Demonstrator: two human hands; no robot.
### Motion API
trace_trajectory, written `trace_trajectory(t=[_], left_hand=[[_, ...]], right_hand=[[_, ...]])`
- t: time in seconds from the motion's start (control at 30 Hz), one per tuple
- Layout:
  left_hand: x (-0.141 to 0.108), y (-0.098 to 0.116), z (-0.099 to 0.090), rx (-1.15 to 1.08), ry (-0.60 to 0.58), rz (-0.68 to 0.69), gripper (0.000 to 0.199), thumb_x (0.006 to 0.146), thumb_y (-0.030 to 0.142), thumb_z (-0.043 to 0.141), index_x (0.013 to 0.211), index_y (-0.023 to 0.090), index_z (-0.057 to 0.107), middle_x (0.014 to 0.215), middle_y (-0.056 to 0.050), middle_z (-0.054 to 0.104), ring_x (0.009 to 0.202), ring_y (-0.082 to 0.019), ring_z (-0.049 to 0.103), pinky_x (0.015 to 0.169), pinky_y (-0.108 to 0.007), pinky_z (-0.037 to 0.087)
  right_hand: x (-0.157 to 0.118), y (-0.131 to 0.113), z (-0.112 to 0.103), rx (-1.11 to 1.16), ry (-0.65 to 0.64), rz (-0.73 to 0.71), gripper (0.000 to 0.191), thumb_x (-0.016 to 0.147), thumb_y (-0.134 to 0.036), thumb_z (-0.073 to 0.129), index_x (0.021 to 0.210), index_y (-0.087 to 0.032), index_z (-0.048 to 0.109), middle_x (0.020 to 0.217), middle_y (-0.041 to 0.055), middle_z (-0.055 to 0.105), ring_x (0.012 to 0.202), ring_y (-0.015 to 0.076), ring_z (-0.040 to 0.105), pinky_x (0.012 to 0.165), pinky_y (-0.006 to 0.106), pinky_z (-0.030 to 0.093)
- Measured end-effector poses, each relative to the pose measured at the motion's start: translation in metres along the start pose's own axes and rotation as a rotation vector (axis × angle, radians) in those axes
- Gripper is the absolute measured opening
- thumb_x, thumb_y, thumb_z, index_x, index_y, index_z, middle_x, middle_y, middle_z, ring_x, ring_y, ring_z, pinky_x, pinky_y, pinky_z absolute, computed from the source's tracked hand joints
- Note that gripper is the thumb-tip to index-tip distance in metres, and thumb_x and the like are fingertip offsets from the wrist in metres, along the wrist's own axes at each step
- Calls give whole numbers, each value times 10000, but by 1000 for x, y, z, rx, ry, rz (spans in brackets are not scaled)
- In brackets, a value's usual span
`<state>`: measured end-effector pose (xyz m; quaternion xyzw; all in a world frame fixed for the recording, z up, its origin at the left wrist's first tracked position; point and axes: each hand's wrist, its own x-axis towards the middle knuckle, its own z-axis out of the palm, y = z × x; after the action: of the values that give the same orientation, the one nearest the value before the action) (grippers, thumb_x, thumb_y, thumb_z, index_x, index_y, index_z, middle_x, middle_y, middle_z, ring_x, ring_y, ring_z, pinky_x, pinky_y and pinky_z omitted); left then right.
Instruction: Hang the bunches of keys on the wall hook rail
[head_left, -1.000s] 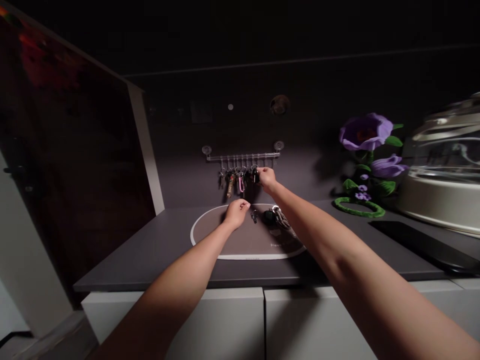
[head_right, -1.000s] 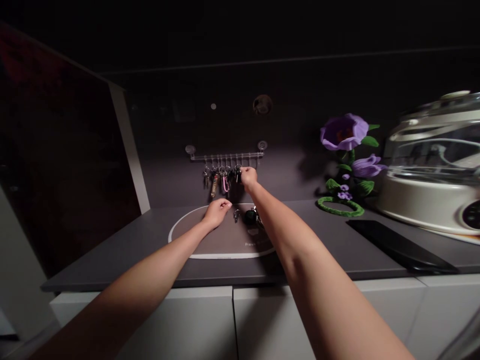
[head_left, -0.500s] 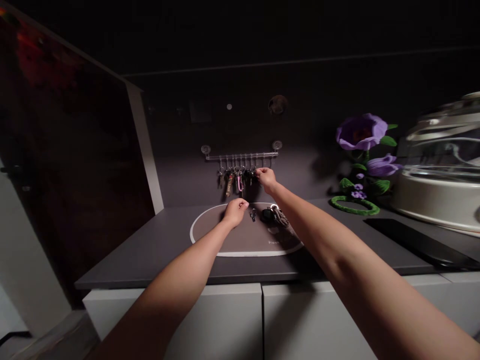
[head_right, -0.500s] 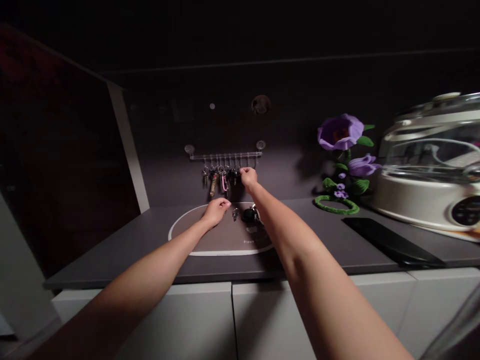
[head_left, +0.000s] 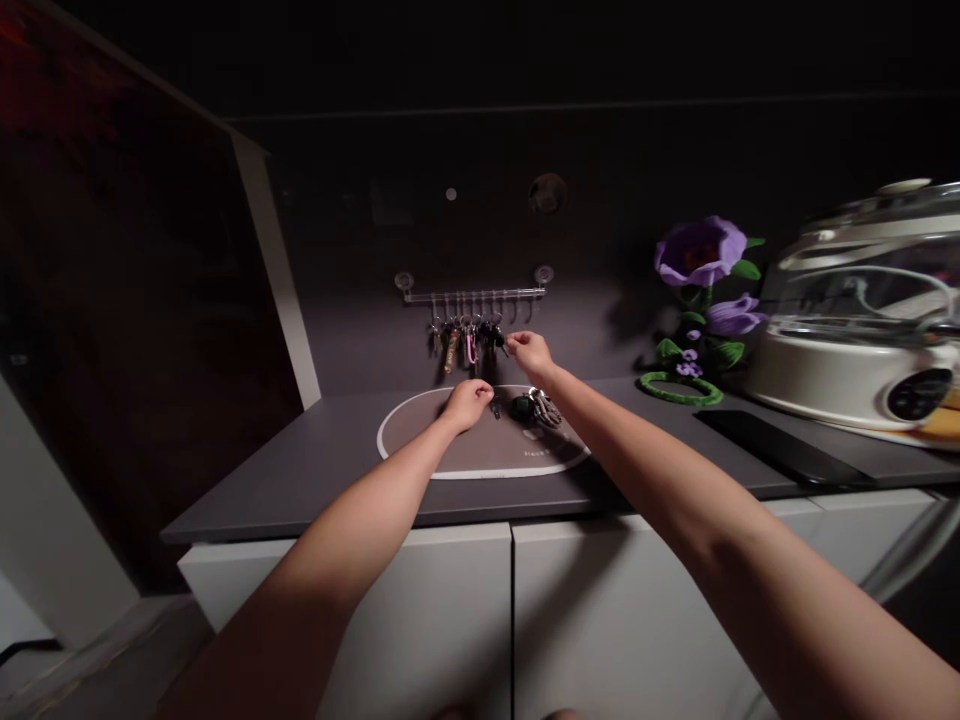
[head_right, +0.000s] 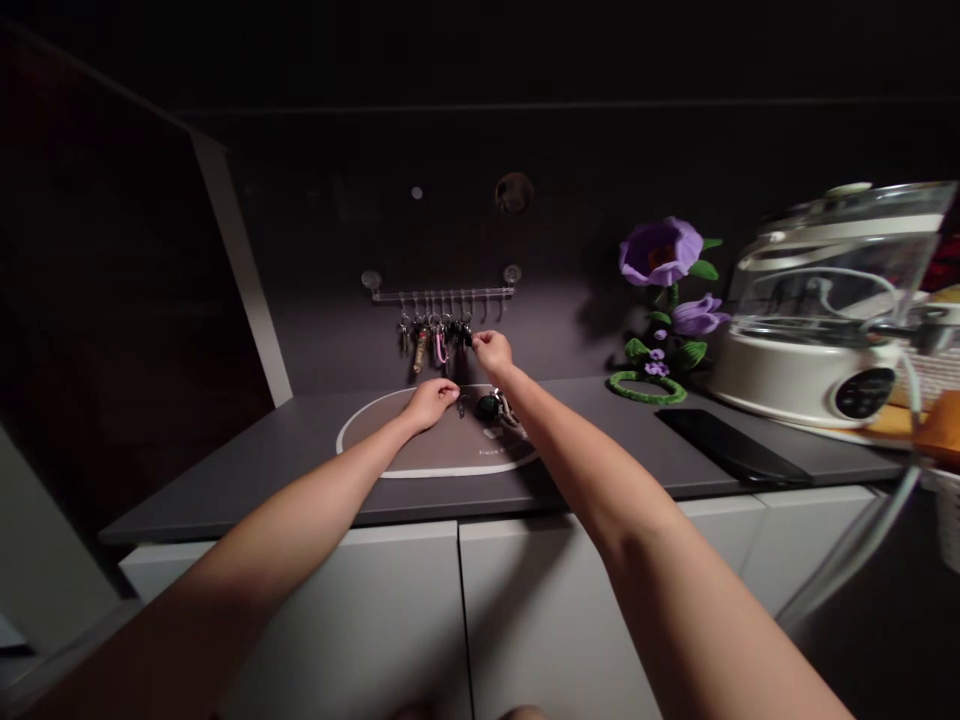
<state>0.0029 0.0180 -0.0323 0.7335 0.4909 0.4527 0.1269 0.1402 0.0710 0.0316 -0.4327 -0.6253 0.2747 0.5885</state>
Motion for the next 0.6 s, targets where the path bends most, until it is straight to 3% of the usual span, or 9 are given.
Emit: trace_trajectory(t=[0.33,0.6], left_hand=[[1,-6,2,103,-46,-1,205,735,184,547,884,116,670,791,-60,647,699,-131,555,729,-252,448],[2,-9,4,239,-124,97,217,736,167,527,878,146,689,811,-59,641,713,-160,552,742,-269,433]], right_hand=[[-57,13,-17,-548,-158,-126,151,761,-193,511,845,-158,631,882,57,662,784,137,573,747,240,405],[-64,24,-10,-882,-256,-296,235,780,-143,446,890,-157,653,965,112,655,892,191,571,785,263,379]])
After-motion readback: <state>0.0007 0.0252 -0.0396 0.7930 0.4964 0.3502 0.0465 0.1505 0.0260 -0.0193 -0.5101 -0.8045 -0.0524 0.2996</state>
